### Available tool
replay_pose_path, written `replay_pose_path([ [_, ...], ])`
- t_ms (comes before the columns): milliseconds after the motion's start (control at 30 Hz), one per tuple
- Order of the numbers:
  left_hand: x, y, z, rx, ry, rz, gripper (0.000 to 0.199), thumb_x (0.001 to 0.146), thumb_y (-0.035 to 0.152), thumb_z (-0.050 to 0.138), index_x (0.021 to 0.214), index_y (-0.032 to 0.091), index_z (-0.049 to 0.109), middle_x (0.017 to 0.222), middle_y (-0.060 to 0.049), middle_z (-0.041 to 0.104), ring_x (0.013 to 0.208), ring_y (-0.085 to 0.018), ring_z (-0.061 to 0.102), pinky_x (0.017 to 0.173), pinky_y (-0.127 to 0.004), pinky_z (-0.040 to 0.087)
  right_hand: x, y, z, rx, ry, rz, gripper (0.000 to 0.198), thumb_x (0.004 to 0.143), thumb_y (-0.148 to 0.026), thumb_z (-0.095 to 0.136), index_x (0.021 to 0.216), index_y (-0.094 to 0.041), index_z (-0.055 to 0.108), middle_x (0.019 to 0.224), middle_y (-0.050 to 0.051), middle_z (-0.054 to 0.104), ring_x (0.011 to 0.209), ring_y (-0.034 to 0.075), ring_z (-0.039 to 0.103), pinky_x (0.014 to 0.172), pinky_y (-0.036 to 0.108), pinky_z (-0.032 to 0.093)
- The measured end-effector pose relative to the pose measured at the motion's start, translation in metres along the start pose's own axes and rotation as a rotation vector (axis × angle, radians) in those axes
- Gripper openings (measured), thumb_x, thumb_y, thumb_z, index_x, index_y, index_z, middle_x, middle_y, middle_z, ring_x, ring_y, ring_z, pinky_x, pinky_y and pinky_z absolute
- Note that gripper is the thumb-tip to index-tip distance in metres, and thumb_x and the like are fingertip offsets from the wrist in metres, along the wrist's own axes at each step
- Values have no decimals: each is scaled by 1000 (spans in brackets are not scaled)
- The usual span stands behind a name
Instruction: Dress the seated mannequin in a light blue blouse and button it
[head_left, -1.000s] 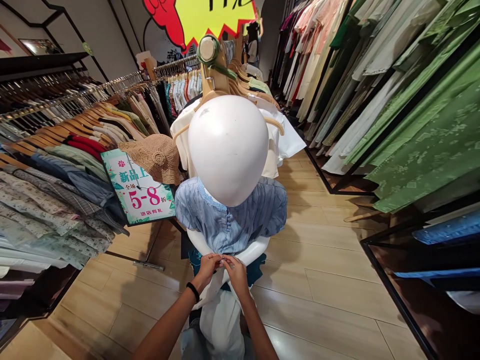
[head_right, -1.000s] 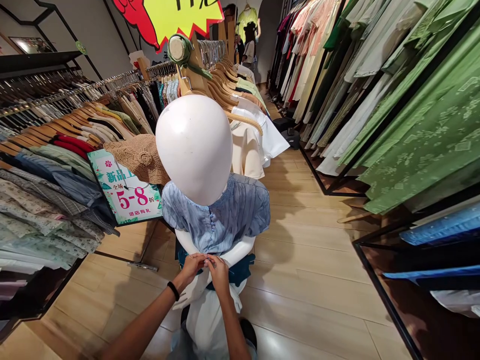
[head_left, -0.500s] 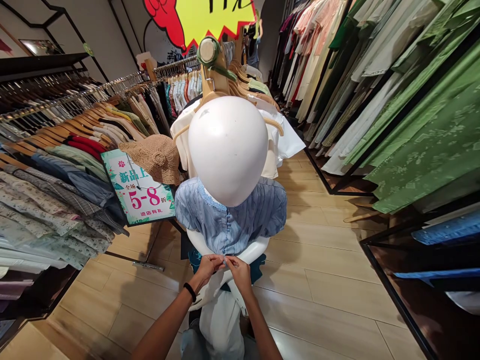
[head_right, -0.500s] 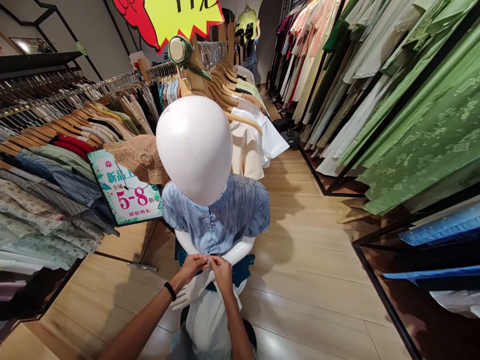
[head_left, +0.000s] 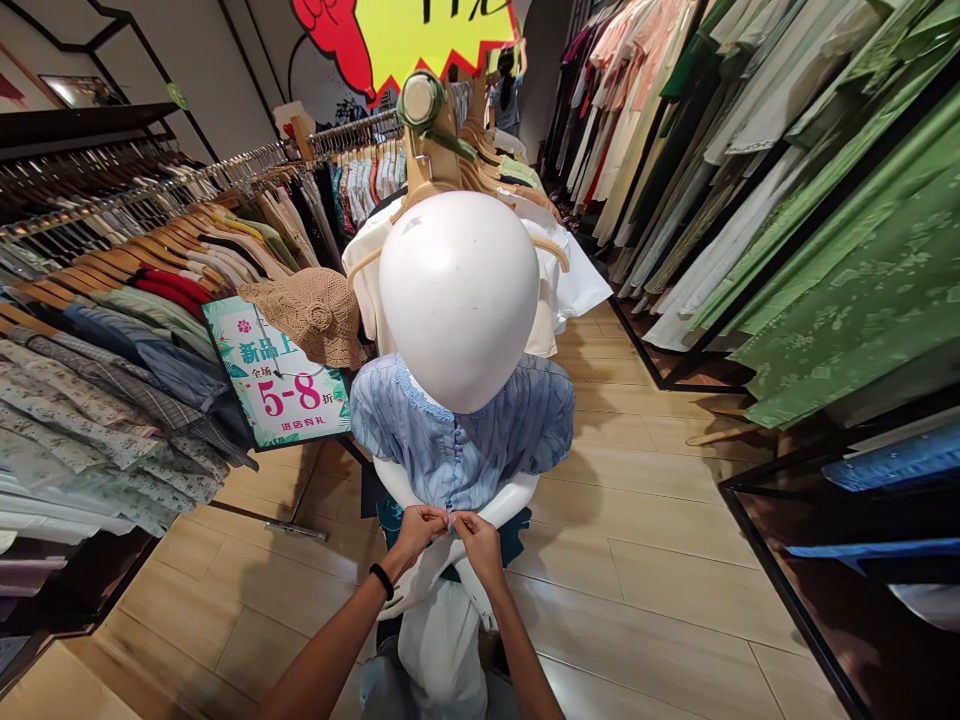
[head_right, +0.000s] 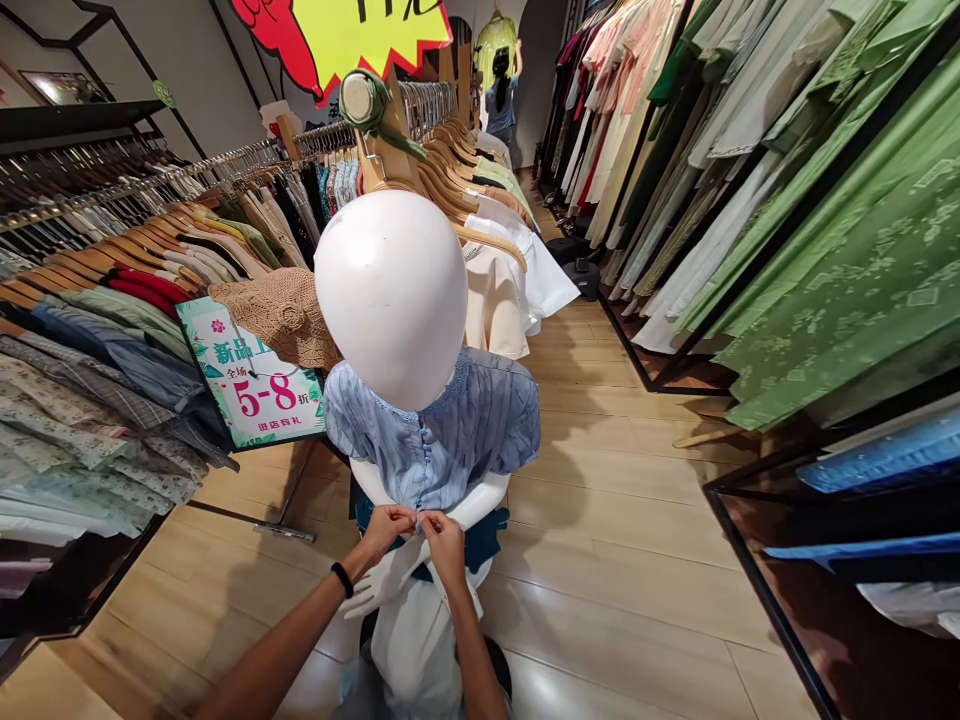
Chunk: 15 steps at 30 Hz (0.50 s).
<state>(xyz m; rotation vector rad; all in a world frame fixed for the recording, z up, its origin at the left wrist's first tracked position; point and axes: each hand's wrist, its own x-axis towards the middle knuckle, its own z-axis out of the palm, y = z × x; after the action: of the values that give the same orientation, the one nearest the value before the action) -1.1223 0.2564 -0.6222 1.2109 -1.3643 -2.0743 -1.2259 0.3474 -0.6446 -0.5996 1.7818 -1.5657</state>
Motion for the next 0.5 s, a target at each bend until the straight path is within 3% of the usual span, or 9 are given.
replay_pose_path([
  [333, -5, 2, -1, -35, 1, -10, 57, 39, 48, 91, 78, 10, 75, 64, -3, 68, 60, -12, 60, 65, -26, 46, 1, 1, -2, 14, -29, -8, 52, 67, -66, 63, 81, -17, 71, 86, 13, 75, 84, 29, 70, 80, 42, 54],
  [500, -4, -1, -3, -40, 1, -9, 55, 42, 43, 92, 83, 10, 75, 62, -2, 69, 61, -11, 59, 64, -24, 44, 0, 0, -5, 16, -55, -22, 52, 67, -66, 65, 82, -17, 70, 87, 13, 75, 84, 27, 70, 82, 40, 55],
])
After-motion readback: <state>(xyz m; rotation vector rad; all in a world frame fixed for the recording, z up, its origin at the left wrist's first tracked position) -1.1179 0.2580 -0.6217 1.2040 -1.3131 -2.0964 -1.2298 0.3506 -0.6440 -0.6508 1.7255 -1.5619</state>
